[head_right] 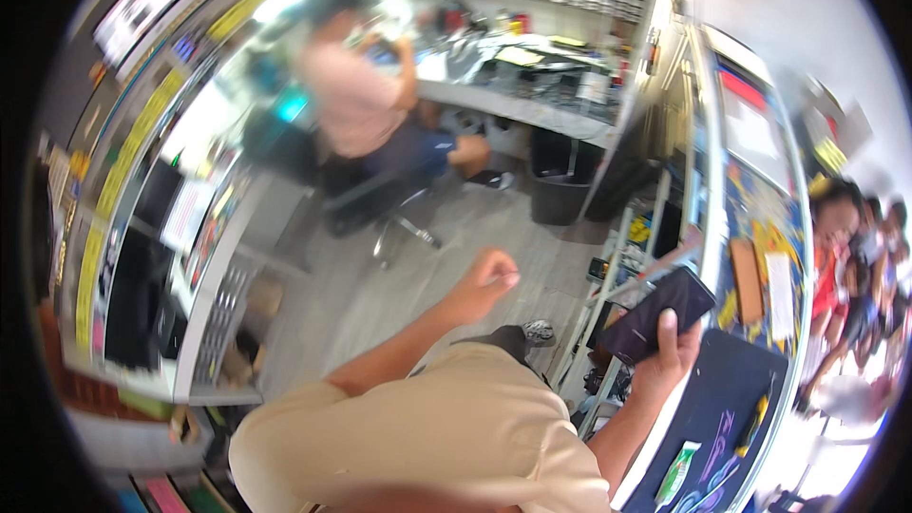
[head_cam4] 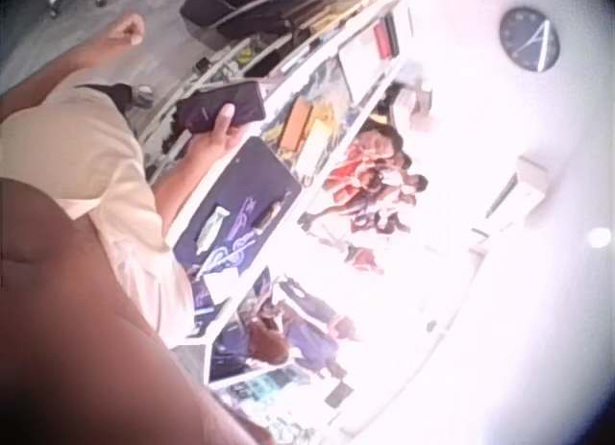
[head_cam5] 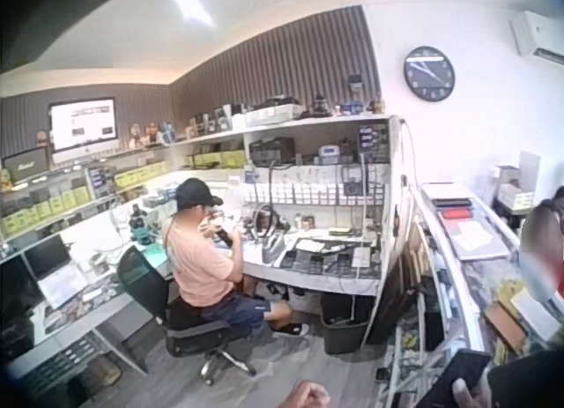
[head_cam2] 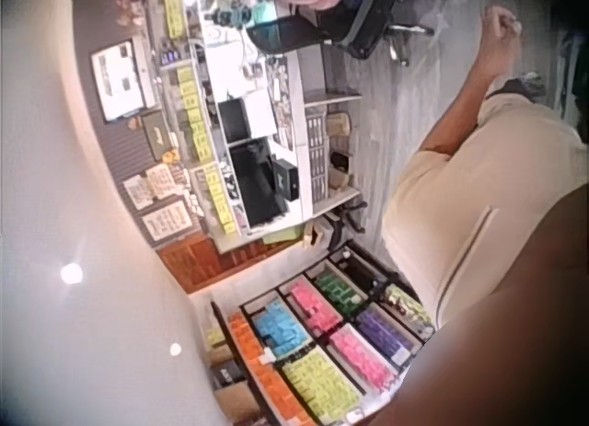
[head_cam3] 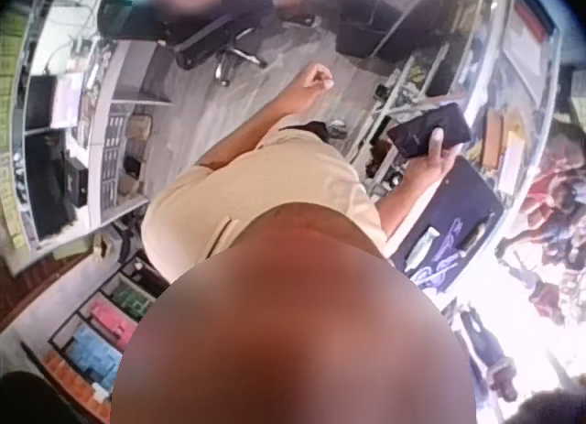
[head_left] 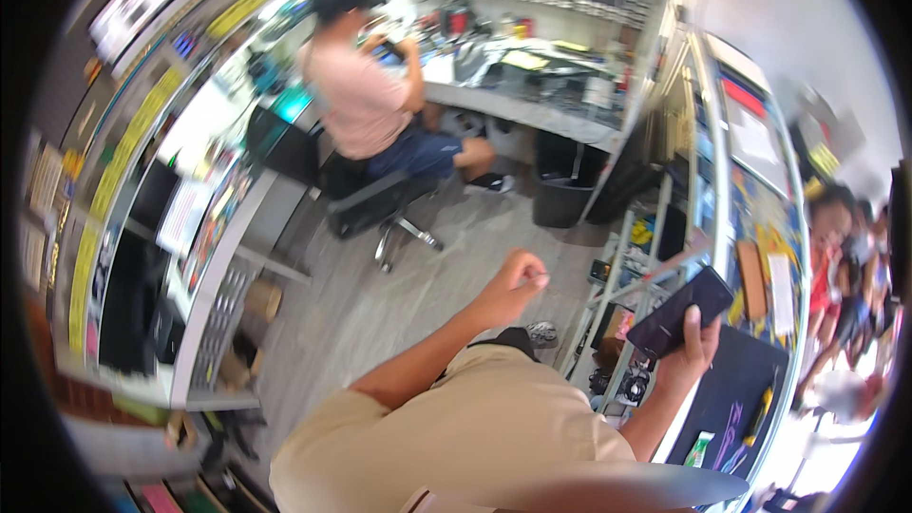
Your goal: The person inspects a black smartphone, then retrieves a tube of adhesive. They apply the adhesive to the edges of the phone's back panel and press it into place. The person then wipes the phone's surface with a cloth.
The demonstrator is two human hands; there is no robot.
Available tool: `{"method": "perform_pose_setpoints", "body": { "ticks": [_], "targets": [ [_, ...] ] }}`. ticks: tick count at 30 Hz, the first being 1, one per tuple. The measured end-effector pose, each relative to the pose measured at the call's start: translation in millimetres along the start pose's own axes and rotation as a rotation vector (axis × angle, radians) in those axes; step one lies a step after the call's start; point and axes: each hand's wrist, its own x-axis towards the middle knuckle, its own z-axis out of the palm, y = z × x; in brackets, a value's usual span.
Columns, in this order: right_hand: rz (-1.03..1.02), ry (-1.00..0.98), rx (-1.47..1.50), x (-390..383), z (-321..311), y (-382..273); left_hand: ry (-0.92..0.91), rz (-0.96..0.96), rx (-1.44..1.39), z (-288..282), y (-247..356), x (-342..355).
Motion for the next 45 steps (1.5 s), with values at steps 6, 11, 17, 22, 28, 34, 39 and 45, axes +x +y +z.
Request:
{"method": "perform_pose_setpoints", "body": {
  "ticks": [6,11,17,22,28,34,39,45],
  "targets": [
    [-0.038,0.071,-0.010,4.0,5.5,-11.7,-0.102,0.183,0.374,-14.4,6.5,0.2],
    [-0.054,0.053,-0.002,3.5,1.5,-11.9,-0.222,0.051,0.326,-14.7,15.3,1.9],
    [-0.054,0.060,0.017,-1.6,-2.0,-12.0,-0.292,-0.171,0.313,-10.6,26.1,0.9],
    [-0.034,0.092,0.018,-2.2,-3.3,-10.4,-0.269,-0.216,0.310,-11.7,25.4,-0.1],
    [0.011,0.098,0.002,-0.5,-7.3,1.9,-0.120,-0.325,0.369,-15.1,17.4,-3.2],
    [0.043,0.033,0.017,-2.2,-5.1,20.0,-0.033,-0.202,0.253,-19.8,3.2,3.3],
    [0.102,0.089,-0.060,-6.1,10.4,43.7,-0.055,-0.258,0.186,-38.0,-3.3,19.4],
    [0.278,0.057,-0.051,3.4,70.9,106.6,-0.094,-0.227,0.226,-98.5,-40.8,26.9]
  ]
}}
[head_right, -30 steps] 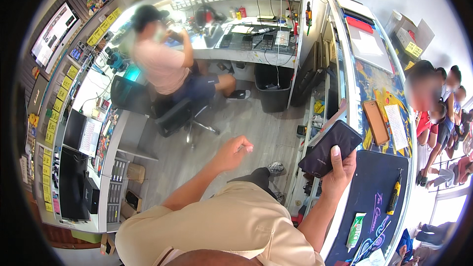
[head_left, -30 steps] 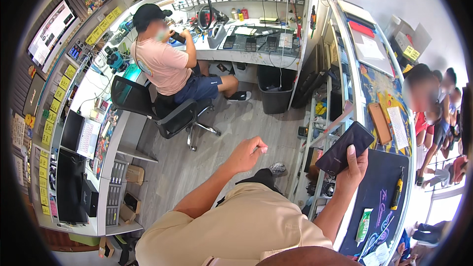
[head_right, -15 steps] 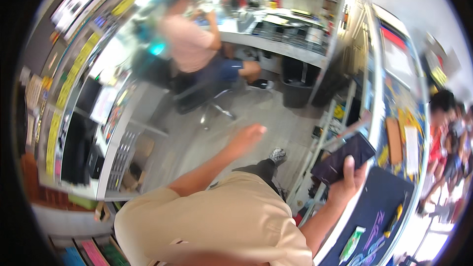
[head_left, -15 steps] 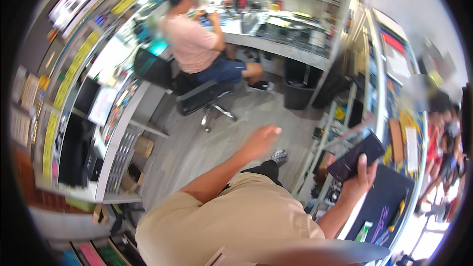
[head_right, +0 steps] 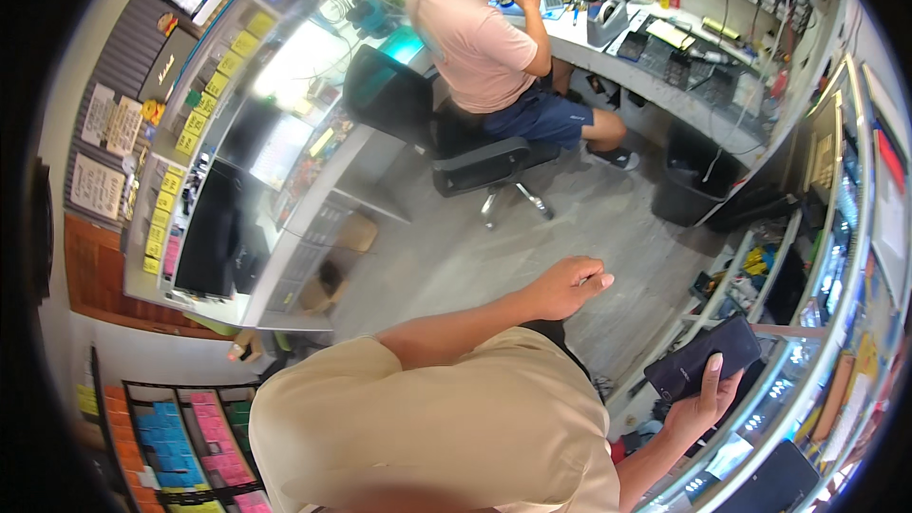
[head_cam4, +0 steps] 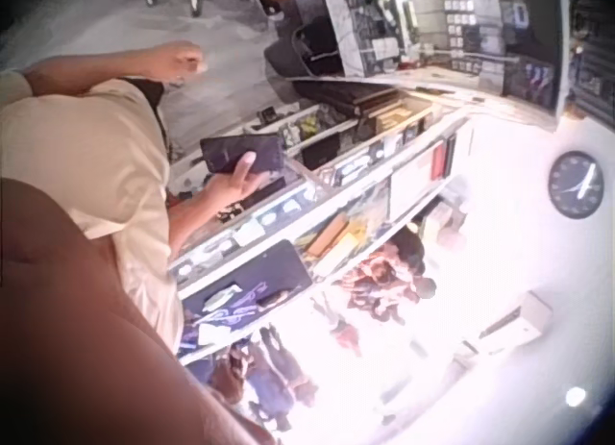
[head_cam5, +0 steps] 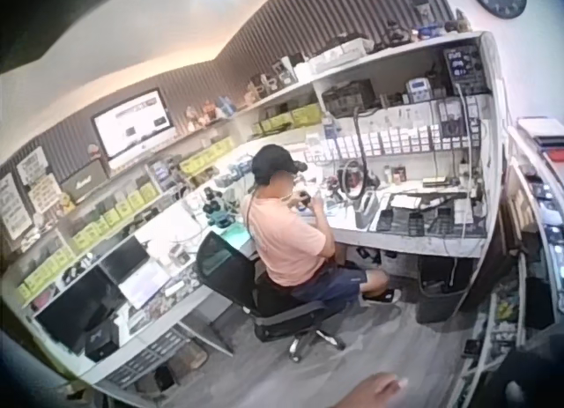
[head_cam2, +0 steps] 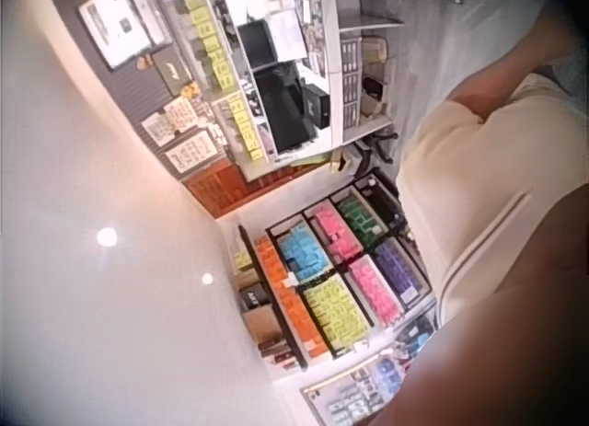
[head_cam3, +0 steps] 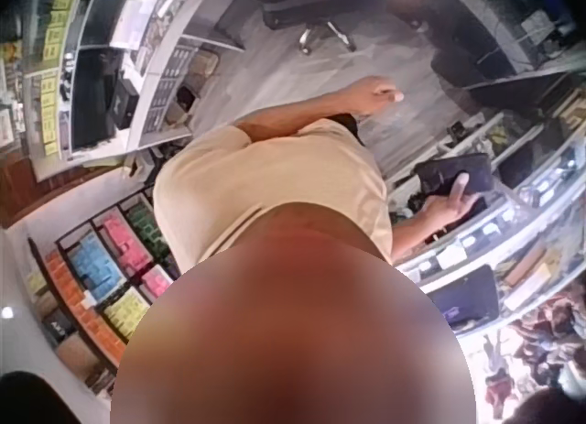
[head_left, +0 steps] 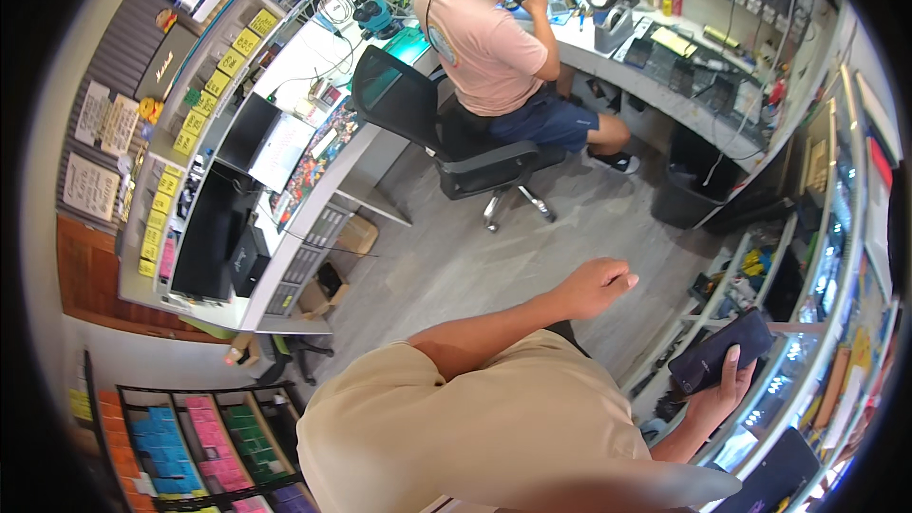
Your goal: The person inspects a black smartphone, then retrieves a tube of adhesive. They apply the adhesive to the edges of the phone's back panel and press it into place. The person then wipes the phone's surface with a cloth.
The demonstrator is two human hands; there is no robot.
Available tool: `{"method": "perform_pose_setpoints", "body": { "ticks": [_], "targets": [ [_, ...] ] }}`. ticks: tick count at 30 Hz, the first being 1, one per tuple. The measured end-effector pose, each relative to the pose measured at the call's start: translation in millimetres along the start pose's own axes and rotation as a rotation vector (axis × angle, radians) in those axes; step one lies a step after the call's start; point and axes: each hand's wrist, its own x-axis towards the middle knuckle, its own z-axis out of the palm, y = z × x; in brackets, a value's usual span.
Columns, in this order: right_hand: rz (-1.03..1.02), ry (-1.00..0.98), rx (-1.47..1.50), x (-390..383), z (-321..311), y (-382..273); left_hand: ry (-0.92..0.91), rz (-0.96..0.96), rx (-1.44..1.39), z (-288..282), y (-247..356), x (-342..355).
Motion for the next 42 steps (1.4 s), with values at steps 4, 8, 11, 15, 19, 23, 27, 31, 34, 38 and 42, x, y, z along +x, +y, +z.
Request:
{"method": "perform_pose_setpoints", "body": {
  "ticks": [4,8,11,15,19,23,27,31,34,38,42],
  "targets": [
    [0.108,-0.088,-0.024,16.1,51.2,52.0,-0.228,-0.254,0.185,-61.9,-41.6,-1.9],
    [0.239,-0.140,-0.070,29.7,96.9,108.6,0.135,-0.216,0.039,-96.9,-64.0,-18.2],
    [0.337,-0.215,-0.027,35.3,124.2,139.3,0.011,-0.145,0.234,-134.1,-84.9,-18.4],
    [0.438,-0.189,-0.062,40.5,148.4,168.2,-0.105,-0.195,0.340,-163.0,-107.9,-18.9],
    [0.460,-0.191,-0.077,50.8,159.0,185.1,-0.079,-0.259,0.344,-173.1,-120.2,-22.7],
    [0.450,-0.213,-0.083,62.6,163.3,185.1,-0.023,-0.300,0.325,-184.2,-124.8,-23.7],
    [0.390,-0.220,-0.083,69.7,170.5,170.2,0.080,-0.345,0.286,-186.0,-118.7,-20.0],
    [0.336,-0.259,-0.083,71.5,183.6,150.1,0.305,-0.213,0.219,-177.1,-108.8,-14.3],
    [0.305,-0.298,-0.118,68.4,193.4,133.6,0.329,-0.130,0.111,-174.9,-102.0,-11.4],
    [0.275,-0.402,-0.142,63.0,205.7,113.5,0.262,-0.243,0.064,-173.2,-89.1,-10.3],
    [0.249,-0.461,-0.203,60.2,218.4,103.7,0.466,-0.072,-0.089,-169.0,-86.0,-12.7]
  ]
}}
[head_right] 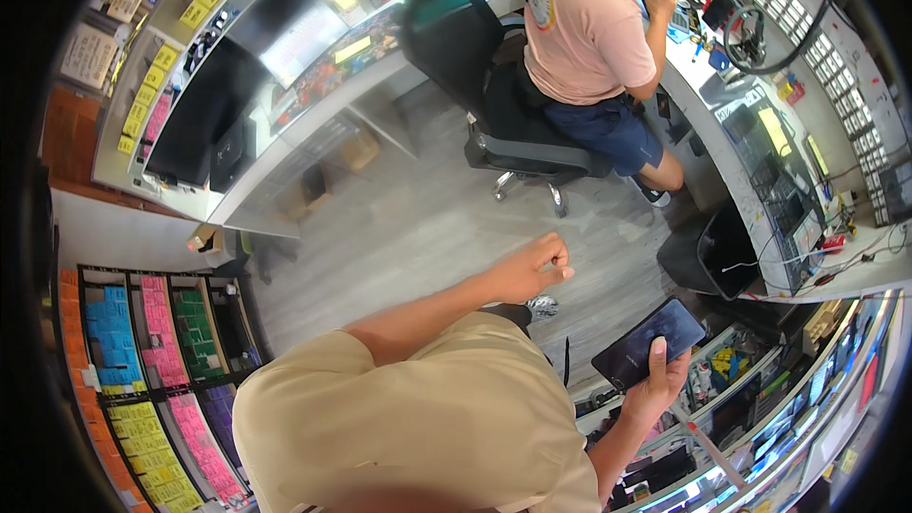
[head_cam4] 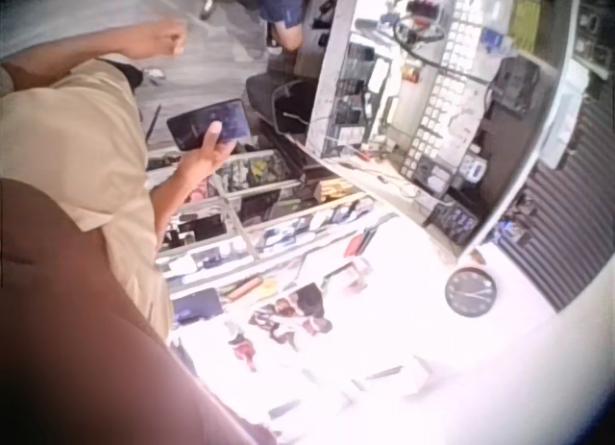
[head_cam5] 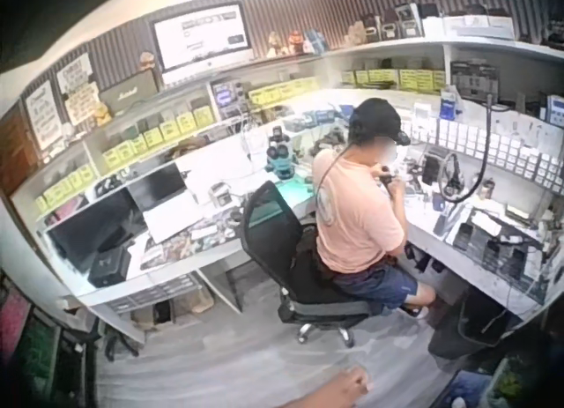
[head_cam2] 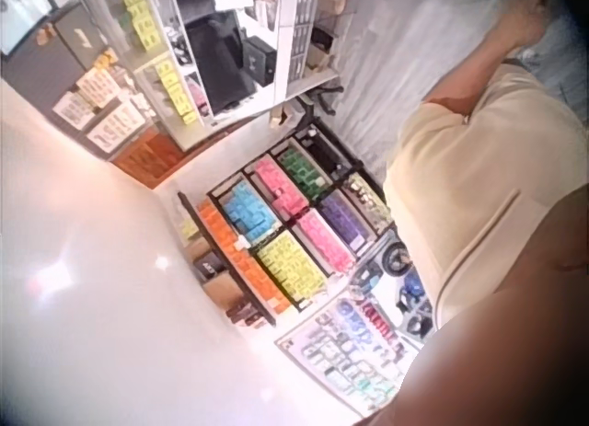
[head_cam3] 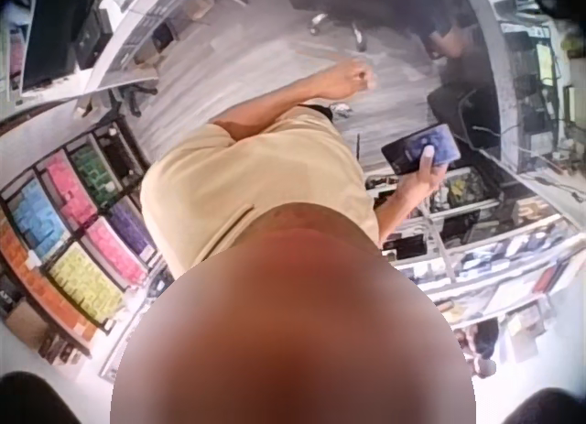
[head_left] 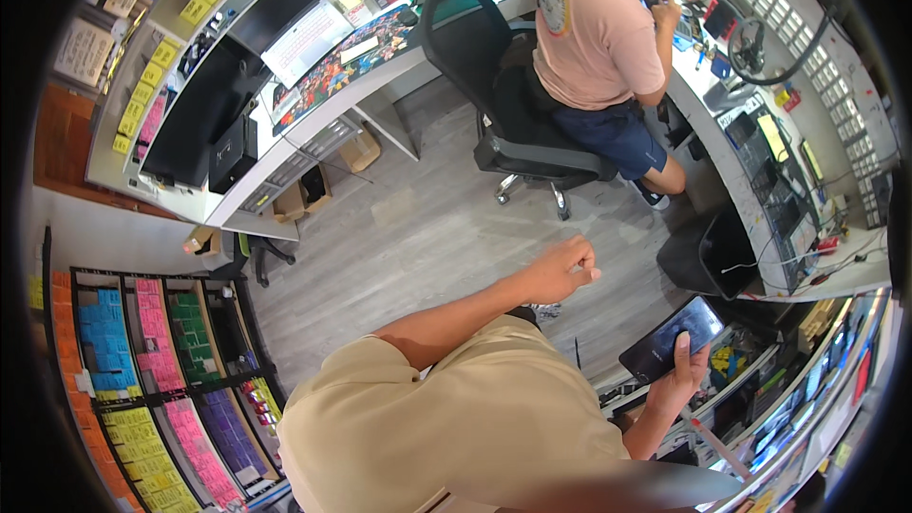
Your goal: The person inspects a black smartphone, then retrieves a tube of adhesive. They apply the adhesive to the edges of the phone's back panel and press it into place. The person then wipes the phone's surface with a cloth.
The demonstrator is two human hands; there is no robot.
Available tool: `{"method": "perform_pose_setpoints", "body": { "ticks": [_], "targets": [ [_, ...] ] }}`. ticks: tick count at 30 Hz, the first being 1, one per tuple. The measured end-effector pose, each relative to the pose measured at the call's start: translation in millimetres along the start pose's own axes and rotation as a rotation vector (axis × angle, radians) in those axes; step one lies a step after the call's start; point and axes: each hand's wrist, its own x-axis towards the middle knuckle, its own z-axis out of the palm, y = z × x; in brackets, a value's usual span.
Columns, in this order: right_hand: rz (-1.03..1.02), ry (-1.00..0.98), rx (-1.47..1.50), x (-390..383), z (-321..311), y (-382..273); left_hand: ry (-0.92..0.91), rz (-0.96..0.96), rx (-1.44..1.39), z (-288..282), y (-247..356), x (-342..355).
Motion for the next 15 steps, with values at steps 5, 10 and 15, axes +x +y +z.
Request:
{"method": "perform_pose_setpoints", "body": {
  "ticks": [5,10,15],
  "targets": [
    [0.004,-0.045,-0.049,5.0,21.7,-2.6,-0.069,0.085,0.132,-14.9,-10.6,-6.5],
    [-0.041,-0.155,-0.115,12.8,55.4,-8.7,-0.013,-0.315,-0.051,-37.0,8.4,3.4],
    [-0.049,-0.197,-0.079,12.1,79.7,-21.3,-0.375,-0.018,-0.114,-39.0,56.9,31.9]
  ]
}}
